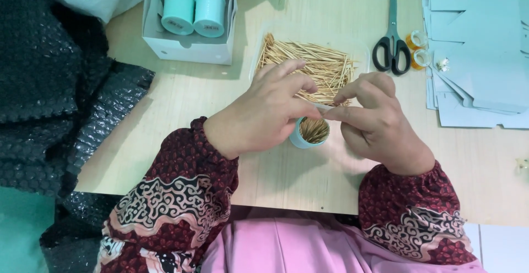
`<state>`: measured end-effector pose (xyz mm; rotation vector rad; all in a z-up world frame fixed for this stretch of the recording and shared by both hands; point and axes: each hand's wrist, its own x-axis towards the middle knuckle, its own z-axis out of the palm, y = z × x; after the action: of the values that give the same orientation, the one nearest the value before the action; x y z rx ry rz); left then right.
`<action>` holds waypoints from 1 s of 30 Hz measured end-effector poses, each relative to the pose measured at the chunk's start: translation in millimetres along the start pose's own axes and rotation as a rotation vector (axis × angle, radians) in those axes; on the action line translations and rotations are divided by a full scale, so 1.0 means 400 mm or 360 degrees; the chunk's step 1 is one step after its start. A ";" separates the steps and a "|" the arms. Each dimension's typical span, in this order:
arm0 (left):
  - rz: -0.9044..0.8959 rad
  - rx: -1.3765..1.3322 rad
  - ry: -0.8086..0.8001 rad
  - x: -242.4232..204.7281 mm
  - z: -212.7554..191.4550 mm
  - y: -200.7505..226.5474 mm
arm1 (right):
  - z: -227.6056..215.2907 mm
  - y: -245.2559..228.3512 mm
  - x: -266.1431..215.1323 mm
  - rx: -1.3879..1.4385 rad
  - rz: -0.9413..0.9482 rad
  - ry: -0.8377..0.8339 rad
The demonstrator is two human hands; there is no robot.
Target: The person picks up groups of toothpicks from a wooden board and places them into small plastic containers by hand.
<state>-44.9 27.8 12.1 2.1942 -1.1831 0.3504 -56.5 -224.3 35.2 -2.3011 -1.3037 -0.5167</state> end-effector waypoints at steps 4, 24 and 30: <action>0.0026 0.0025 -0.0017 -0.001 0.006 -0.007 | -0.002 -0.007 0.002 -0.0010 0.0033 -0.0061; 0.0061 0.0129 0.0019 0.003 0.017 -0.005 | 0.007 -0.001 -0.001 -0.0026 -0.0002 -0.0052; 0.0054 0.0155 -0.0011 0.001 0.026 -0.006 | 0.016 -0.002 -0.001 -0.0009 -0.0003 -0.0094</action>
<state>-43.2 22.1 3.2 2.2619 -1.2319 0.4232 -56.7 -220.7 29.7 -2.3360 -1.3339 -0.4566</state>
